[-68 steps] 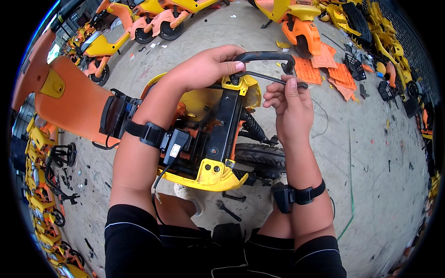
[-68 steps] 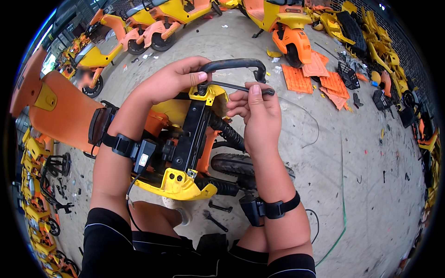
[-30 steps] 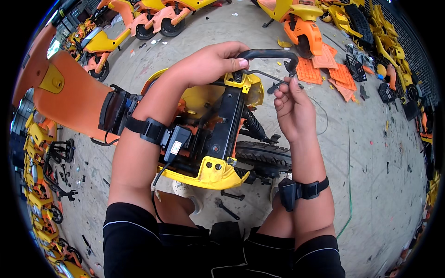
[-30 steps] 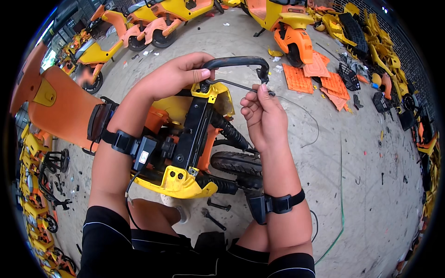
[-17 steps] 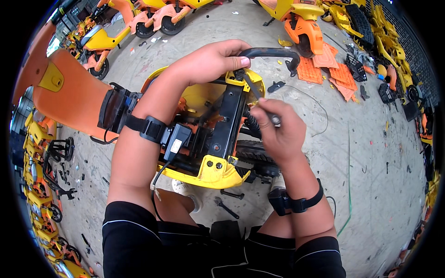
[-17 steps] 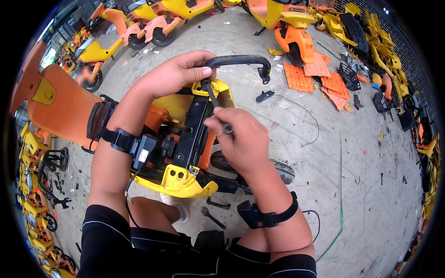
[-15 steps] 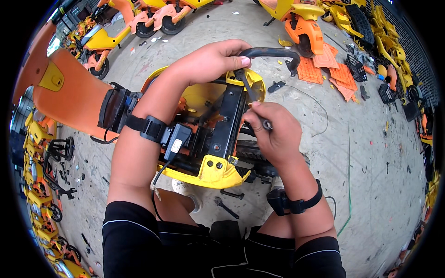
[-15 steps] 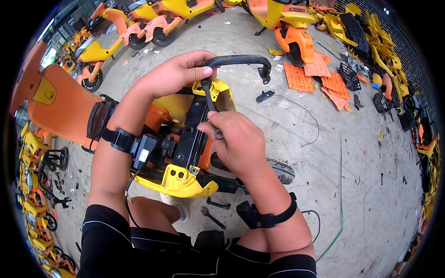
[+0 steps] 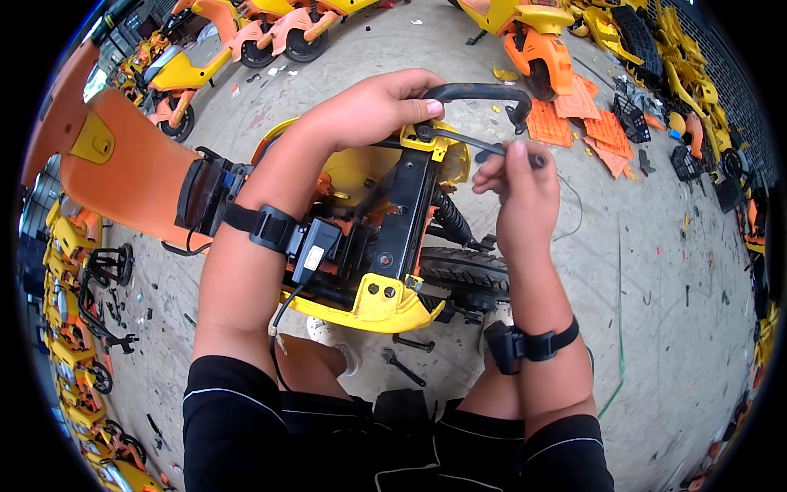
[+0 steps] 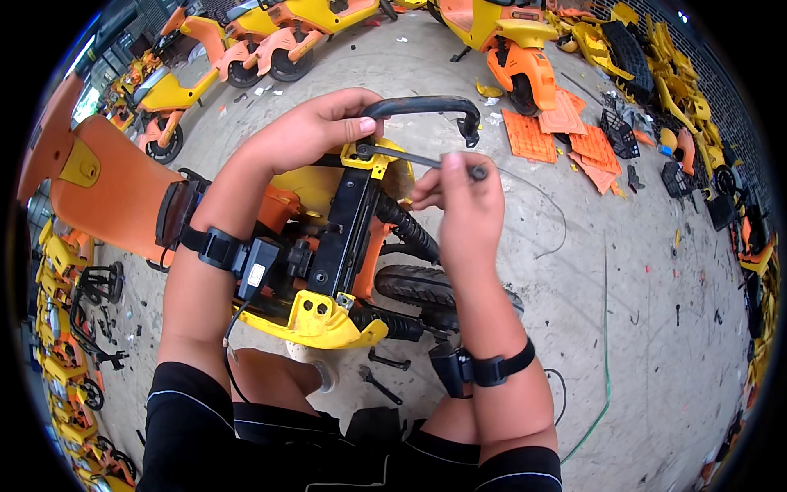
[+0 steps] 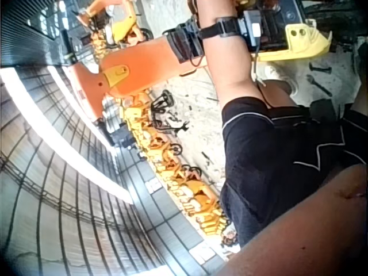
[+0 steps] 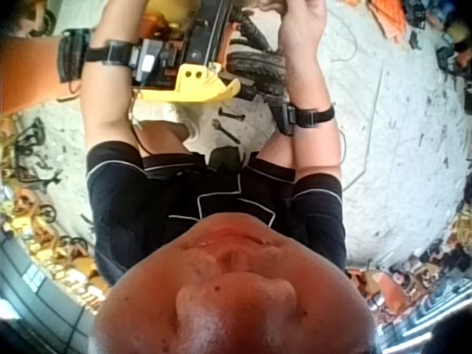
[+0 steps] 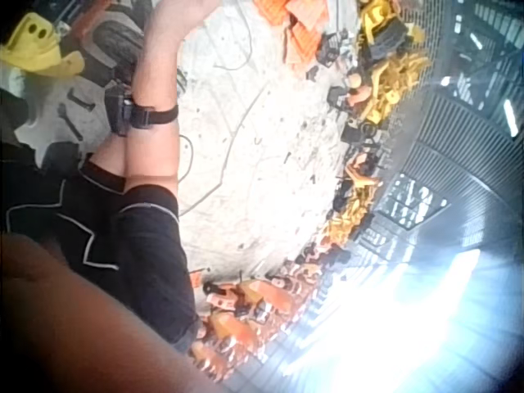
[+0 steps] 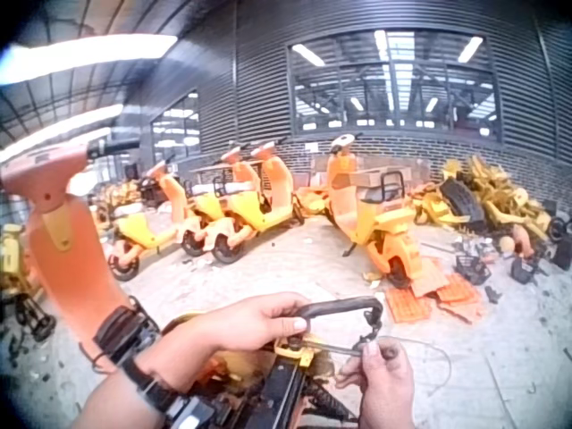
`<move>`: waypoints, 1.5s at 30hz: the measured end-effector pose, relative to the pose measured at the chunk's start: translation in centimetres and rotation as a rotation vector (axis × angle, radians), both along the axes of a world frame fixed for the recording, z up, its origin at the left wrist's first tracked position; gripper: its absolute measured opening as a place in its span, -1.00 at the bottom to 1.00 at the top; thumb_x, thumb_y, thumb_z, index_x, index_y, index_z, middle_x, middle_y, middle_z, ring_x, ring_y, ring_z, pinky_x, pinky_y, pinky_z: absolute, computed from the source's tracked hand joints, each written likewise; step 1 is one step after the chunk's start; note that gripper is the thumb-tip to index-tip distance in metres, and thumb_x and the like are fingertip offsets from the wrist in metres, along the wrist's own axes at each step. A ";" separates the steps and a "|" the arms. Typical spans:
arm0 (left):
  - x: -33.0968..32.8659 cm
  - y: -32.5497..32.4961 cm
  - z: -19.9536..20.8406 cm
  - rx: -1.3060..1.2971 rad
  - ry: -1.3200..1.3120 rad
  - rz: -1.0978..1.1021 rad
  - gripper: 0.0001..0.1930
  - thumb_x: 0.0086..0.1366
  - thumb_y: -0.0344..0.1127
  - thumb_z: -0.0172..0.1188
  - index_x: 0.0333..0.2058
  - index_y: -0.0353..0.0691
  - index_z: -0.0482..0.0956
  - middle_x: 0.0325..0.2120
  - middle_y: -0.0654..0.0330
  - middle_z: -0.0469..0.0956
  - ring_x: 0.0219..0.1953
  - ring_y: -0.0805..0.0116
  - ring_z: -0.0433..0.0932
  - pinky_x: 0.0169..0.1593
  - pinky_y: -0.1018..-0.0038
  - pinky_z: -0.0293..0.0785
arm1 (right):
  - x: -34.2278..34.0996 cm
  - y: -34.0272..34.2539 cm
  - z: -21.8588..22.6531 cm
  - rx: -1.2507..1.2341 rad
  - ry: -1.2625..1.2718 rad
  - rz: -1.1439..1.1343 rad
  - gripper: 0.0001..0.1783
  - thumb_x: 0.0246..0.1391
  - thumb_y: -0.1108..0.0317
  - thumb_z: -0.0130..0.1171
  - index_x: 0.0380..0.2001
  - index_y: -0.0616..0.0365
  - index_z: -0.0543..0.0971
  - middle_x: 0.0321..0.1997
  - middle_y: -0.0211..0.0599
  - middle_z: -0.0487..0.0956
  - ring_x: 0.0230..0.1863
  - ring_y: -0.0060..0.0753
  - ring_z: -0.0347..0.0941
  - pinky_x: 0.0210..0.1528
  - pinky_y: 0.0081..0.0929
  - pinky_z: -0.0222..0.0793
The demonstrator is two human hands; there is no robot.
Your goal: The person uses a T-handle wrench to tighten bolts on the handlebar stem of a yellow and orange electric scooter. The person repeatedly tightens the fasteners while holding the handlebar steady, working in a workshop environment filled with similar scooters.
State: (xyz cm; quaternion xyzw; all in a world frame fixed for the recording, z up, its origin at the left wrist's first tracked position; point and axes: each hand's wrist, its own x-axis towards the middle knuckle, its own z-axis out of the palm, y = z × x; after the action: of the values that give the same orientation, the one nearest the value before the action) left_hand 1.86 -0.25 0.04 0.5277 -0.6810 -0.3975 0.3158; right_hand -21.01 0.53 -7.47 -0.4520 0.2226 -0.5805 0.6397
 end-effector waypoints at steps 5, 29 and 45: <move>-0.1 0.0 0.1 0.004 -0.026 0.013 -0.65 0.48 -0.20 0.14 0.11 -0.27 0.48 -0.16 0.32 0.55 -0.04 0.50 0.47 0.13 0.48 0.39 | -0.3 -0.9 -0.2 0.085 -0.172 0.044 -0.76 0.44 0.23 0.05 -0.13 0.22 0.41 -0.40 -0.19 0.59 -0.40 -0.41 0.57 -0.29 -0.47 0.58; 0.0 -0.1 0.1 0.009 -0.007 -0.003 -0.63 0.48 -0.17 0.14 0.12 -0.27 0.48 -0.15 0.30 0.56 -0.03 0.50 0.48 0.14 0.46 0.40 | 1.2 4.6 0.7 -1.270 0.801 -0.517 -0.70 -0.04 0.37 0.47 -0.28 0.17 0.57 -0.49 -0.36 0.56 -0.49 -0.33 0.55 -0.50 -0.46 0.44; 0.3 -0.2 -0.3 -0.031 -0.022 0.009 -0.58 0.46 -0.14 0.18 0.16 -0.25 0.48 -0.16 0.28 0.59 -0.11 0.50 0.49 0.04 0.48 0.42 | 1.4 5.5 1.2 -1.277 0.875 -0.600 -0.82 0.01 0.40 0.37 -0.33 0.15 0.57 -0.49 -0.42 0.52 -0.48 -0.41 0.50 -0.49 -0.50 0.40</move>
State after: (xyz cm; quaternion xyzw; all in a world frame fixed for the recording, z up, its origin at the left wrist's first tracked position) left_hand 2.12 -0.45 -0.31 0.5301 -0.6883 -0.3795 0.3181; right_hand -19.59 6.01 -6.30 -0.8345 0.1899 -0.5130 -0.0663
